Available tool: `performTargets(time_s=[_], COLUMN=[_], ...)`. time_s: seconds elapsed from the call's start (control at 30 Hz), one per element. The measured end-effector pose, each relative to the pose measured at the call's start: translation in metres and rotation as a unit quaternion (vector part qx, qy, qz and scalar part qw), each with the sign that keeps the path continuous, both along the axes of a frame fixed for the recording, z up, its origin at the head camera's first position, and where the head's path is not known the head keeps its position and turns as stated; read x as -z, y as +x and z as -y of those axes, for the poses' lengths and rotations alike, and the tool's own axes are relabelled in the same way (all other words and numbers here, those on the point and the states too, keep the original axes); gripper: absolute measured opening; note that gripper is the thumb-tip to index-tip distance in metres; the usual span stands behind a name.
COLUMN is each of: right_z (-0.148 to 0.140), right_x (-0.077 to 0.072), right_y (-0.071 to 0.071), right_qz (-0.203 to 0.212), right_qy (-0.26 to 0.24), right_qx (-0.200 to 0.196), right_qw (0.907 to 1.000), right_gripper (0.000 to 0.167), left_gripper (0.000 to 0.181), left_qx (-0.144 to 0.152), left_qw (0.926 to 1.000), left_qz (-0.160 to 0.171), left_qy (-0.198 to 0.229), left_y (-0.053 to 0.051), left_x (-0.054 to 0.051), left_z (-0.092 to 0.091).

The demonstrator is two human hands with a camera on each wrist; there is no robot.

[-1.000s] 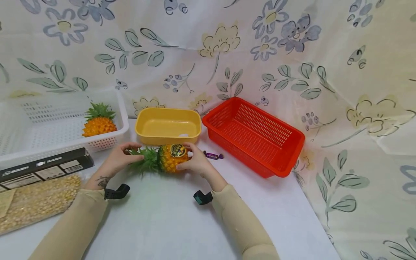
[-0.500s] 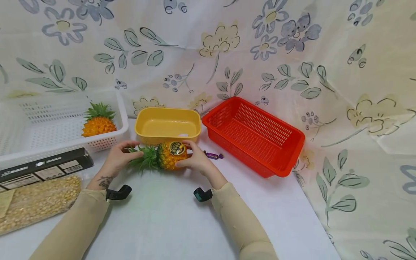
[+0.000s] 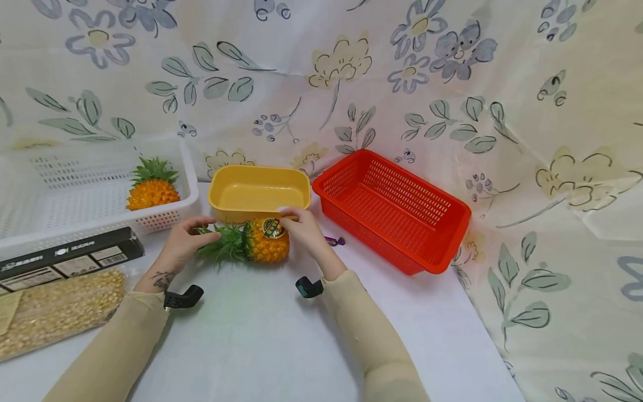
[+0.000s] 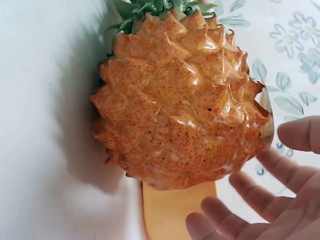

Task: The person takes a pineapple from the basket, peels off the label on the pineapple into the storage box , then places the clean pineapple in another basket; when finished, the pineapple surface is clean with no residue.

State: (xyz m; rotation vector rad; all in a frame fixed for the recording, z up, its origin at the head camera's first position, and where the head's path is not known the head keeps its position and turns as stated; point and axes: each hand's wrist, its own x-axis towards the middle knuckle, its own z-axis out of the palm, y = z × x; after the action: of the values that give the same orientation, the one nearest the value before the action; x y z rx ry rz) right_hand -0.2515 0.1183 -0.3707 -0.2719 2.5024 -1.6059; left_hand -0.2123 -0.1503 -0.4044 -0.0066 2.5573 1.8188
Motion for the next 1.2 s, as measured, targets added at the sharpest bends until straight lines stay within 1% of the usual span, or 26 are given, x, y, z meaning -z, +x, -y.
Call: performTargets(time_s=[0.1, 0.2, 0.33, 0.43, 0.53, 0.6, 0.67, 0.73, 0.8, 0.87, 0.93, 1.0, 1.07, 1.17, 1.2], right_z=[0.003, 0.005, 0.007, 0.008, 0.008, 0.008, 0.008, 0.007, 0.005, 0.003, 0.000, -0.002, -0.004, -0.005, -0.006], right_x=[0.000, -0.001, -0.005, -0.006, -0.007, -0.007, -0.006, -0.005, -0.004, -0.002, 0.000, 0.001, -0.001, -0.007, -0.010], right_y=[-0.003, -0.005, -0.005, -0.004, -0.002, -0.001, 0.001, 0.003, 0.007, 0.011, 0.015, 0.019, 0.020, 0.014, 0.011], right_qz=[-0.006, -0.003, 0.000, -0.011, -0.046, -0.085, -0.131, -0.187, -0.240, -0.293, -0.341, -0.392, -0.444, -0.507, -0.520], right_qy=[0.030, 0.043, 0.039, 0.036, 0.041, 0.048, 0.052, 0.055, 0.047, 0.035, 0.013, -0.007, -0.021, -0.015, -0.007], right_qx=[-0.016, -0.020, -0.019, -0.017, -0.007, 0.002, 0.008, 0.010, 0.006, -0.002, -0.015, -0.023, -0.021, 0.000, 0.008], right_qw=[0.9994, 0.9988, 0.9991, 0.9992, 0.9981, 0.9952, 0.9900, 0.9808, 0.9698, 0.9555, 0.9399, 0.9197, 0.8955, 0.8619, 0.8539], right_gripper=[0.024, 0.022, 0.019, 0.015, 0.012, 0.010, 0.007, 0.004, 0.004, 0.005, 0.007, 0.008, 0.007, 0.005, 0.005], left_gripper=[0.048, 0.047, 0.047, 0.046, 0.046, 0.047, 0.047, 0.047, 0.047, 0.047, 0.047, 0.048, 0.048, 0.048, 0.048], left_qx=[-0.004, -0.007, -0.008, -0.010, -0.011, -0.011, -0.011, -0.012, -0.012, -0.012, -0.013, -0.012, -0.011, -0.010, -0.009], left_qw=[1.0000, 1.0000, 0.9999, 0.9999, 0.9999, 0.9999, 0.9998, 0.9998, 0.9998, 0.9998, 0.9998, 0.9998, 0.9998, 0.9998, 0.9998], left_qz=[-0.001, -0.005, -0.007, -0.006, -0.007, -0.009, -0.012, -0.013, -0.013, -0.012, -0.011, -0.009, -0.007, -0.005, -0.005], left_qy=[-0.002, -0.004, -0.004, -0.003, -0.004, -0.006, -0.010, -0.013, -0.013, -0.013, -0.014, -0.015, -0.015, -0.015, -0.016], left_y=[-0.001, -0.002, -0.002, -0.002, -0.002, -0.001, -0.001, 0.000, 0.001, 0.001, 0.001, 0.001, 0.001, 0.001, 0.002], left_x=[0.001, 0.002, 0.002, 0.002, 0.002, 0.002, 0.001, 0.001, 0.001, 0.000, 0.000, 0.000, -0.001, -0.001, -0.001], left_z=[0.000, -0.001, -0.001, -0.001, -0.001, -0.002, -0.002, -0.002, -0.002, -0.002, -0.002, -0.002, -0.002, -0.002, -0.002])
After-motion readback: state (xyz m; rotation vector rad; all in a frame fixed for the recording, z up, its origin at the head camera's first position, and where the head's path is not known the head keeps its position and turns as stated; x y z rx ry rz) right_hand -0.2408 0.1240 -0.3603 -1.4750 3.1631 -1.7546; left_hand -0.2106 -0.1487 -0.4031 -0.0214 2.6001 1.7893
